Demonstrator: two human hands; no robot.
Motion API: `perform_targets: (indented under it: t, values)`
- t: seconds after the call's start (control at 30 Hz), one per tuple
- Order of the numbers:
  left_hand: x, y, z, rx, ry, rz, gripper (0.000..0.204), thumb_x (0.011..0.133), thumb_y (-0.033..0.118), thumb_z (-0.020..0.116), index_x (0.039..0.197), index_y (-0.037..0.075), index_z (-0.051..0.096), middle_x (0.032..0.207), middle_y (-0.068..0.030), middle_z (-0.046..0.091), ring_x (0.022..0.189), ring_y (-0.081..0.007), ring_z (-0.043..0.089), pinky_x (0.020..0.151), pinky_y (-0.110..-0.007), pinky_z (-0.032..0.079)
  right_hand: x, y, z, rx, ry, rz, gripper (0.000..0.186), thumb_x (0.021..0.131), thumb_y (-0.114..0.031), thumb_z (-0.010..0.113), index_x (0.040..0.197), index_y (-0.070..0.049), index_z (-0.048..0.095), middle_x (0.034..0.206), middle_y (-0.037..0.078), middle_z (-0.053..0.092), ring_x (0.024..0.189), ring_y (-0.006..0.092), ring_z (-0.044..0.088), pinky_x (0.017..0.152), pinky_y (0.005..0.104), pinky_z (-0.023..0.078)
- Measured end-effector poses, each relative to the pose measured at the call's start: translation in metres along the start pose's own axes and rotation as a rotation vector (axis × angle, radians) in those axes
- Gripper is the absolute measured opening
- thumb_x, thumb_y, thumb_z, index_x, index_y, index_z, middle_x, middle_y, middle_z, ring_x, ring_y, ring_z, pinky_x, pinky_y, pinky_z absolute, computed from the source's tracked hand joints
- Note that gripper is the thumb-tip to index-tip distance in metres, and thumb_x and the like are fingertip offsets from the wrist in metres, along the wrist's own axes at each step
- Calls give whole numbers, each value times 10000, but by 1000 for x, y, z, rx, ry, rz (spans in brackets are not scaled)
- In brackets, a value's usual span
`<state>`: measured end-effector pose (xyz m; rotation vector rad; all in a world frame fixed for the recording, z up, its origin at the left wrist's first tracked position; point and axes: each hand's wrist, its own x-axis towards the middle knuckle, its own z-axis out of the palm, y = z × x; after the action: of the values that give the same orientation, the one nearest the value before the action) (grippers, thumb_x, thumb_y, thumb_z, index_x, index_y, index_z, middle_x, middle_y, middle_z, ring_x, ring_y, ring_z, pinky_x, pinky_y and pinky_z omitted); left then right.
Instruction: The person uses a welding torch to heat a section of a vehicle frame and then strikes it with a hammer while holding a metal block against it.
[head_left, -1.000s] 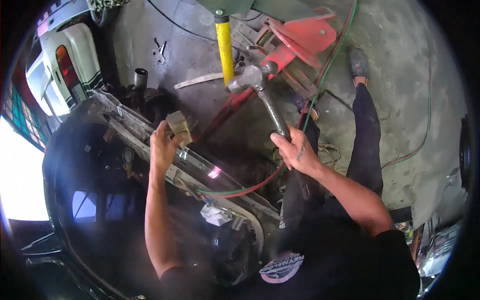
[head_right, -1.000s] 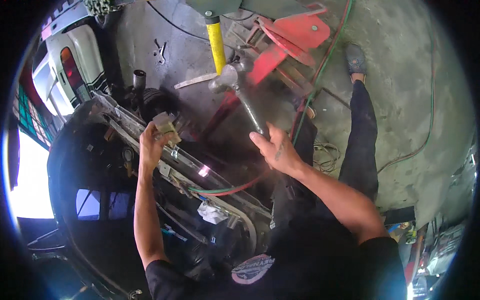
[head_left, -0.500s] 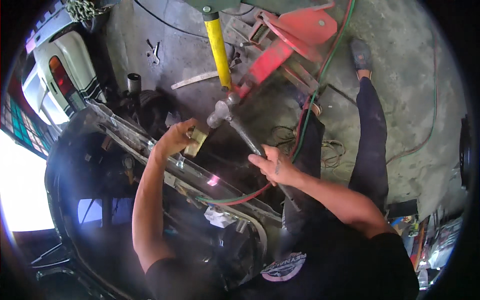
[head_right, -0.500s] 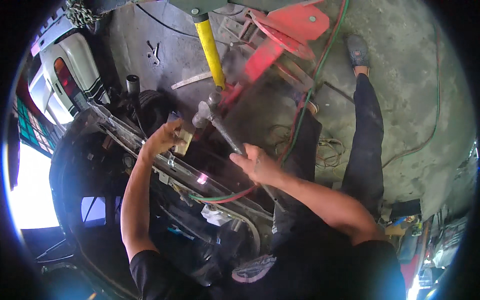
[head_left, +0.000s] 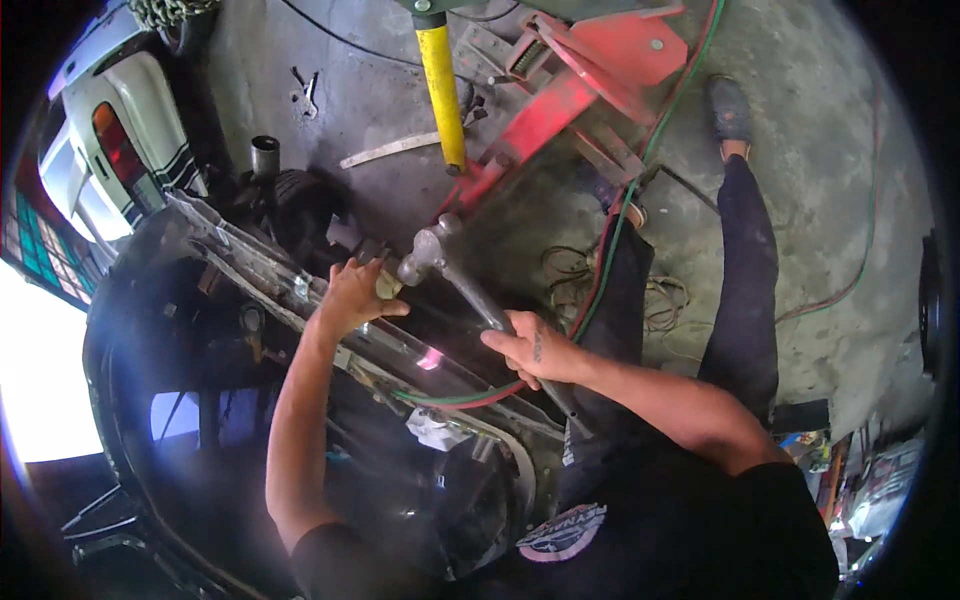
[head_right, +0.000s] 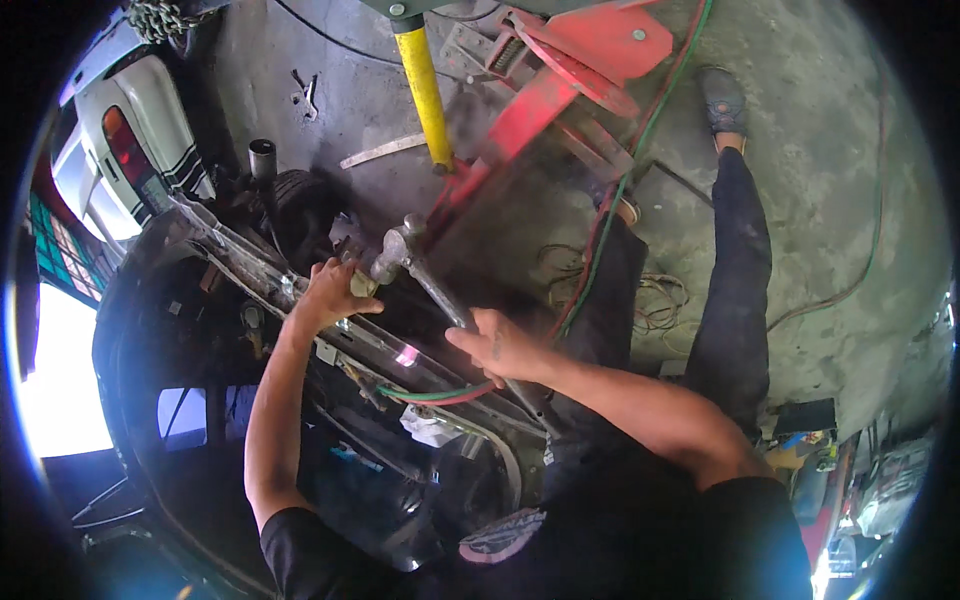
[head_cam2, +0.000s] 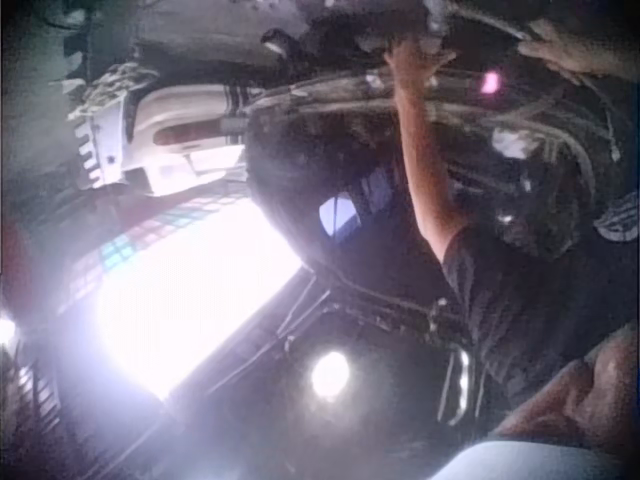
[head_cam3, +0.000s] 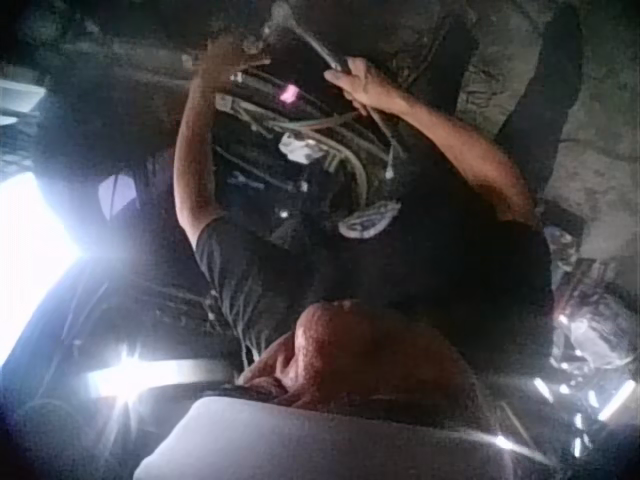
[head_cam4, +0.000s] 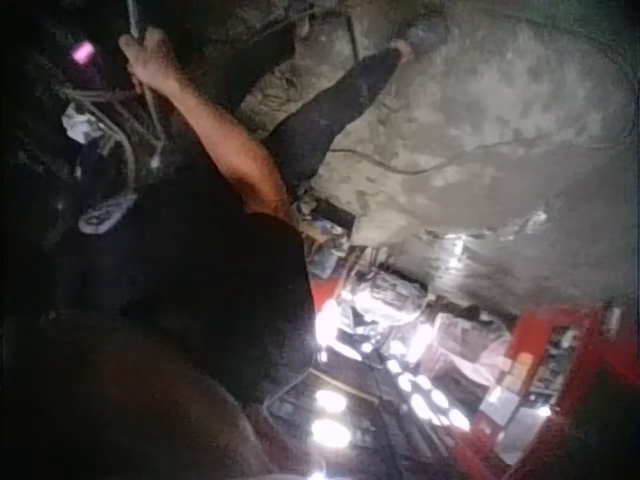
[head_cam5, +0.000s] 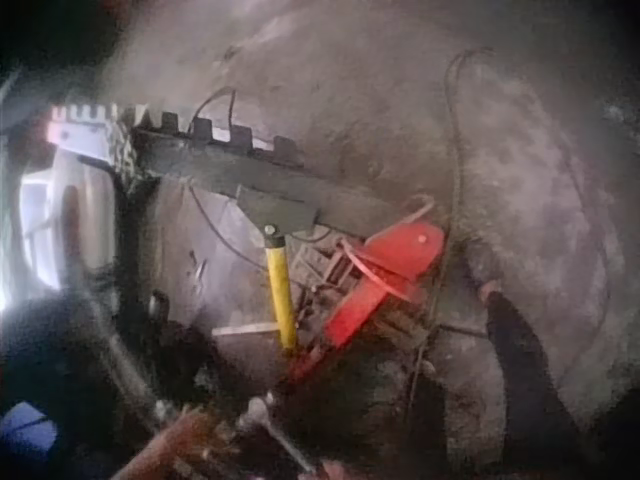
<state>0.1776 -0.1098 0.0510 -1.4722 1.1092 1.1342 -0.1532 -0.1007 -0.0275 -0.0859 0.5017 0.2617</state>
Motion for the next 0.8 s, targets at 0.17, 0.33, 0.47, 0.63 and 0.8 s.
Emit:
perform_targets:
  t: [0.17, 0.33, 0.47, 0.63, 0.8]
  values:
    - [-7, 2, 17, -69, 135, -25, 502, 696, 364, 820, 1053, 31, 702, 957, -159, 734, 1077, -371, 628, 979, -502, 414, -6, -10, -1, 5, 1, -15, 352, 1047, -369, 603, 1011, -27, 527, 685, 54, 537, 421, 114, 513, 359, 308, 418]
    - [-10, 4, 19, -107, 217, -2, 485, 672, 335, 814, 1046, 48, 699, 946, -143, 729, 1055, -360, 618, 986, -492, 401, -14, -25, -7, -20, 145, -64, 307, 1062, -370, 584, 1030, -69, 536, 626, -26, 465, 452, 88, 477, 402, 297, 439]
    - [-12, 9, 14, -115, 269, -7, 474, 664, 310, 817, 1054, 65, 704, 958, -129, 728, 1078, -345, 602, 1009, -500, 379, 3, 4, 15, 7, 264, -173, 335, 1056, -395, 585, 1055, -61, 562, 604, 5, 508, 473, 113, 545, 446, 318, 464]
    - [-11, 2, 29, -113, 343, -27, 479, 659, 306, 836, 1058, 67, 719, 953, -126, 729, 1093, -335, 610, 1025, -499, 368, 3, -2, 7, -232, 217, -118, 386, 1036, -411, 620, 951, -41, 552, 622, 25, 525, 467, 149, 549, 444, 341, 462]
    - [-4, 3, 28, -37, 286, -72, 473, 661, 305, 840, 1039, 49, 718, 956, -140, 731, 1088, -337, 617, 1014, -505, 377, -47, -68, -33, -57, 396, -291, 260, 1075, -320, 584, 1023, -75, 515, 581, -28, 496, 397, 90, 456, 367, 291, 381]
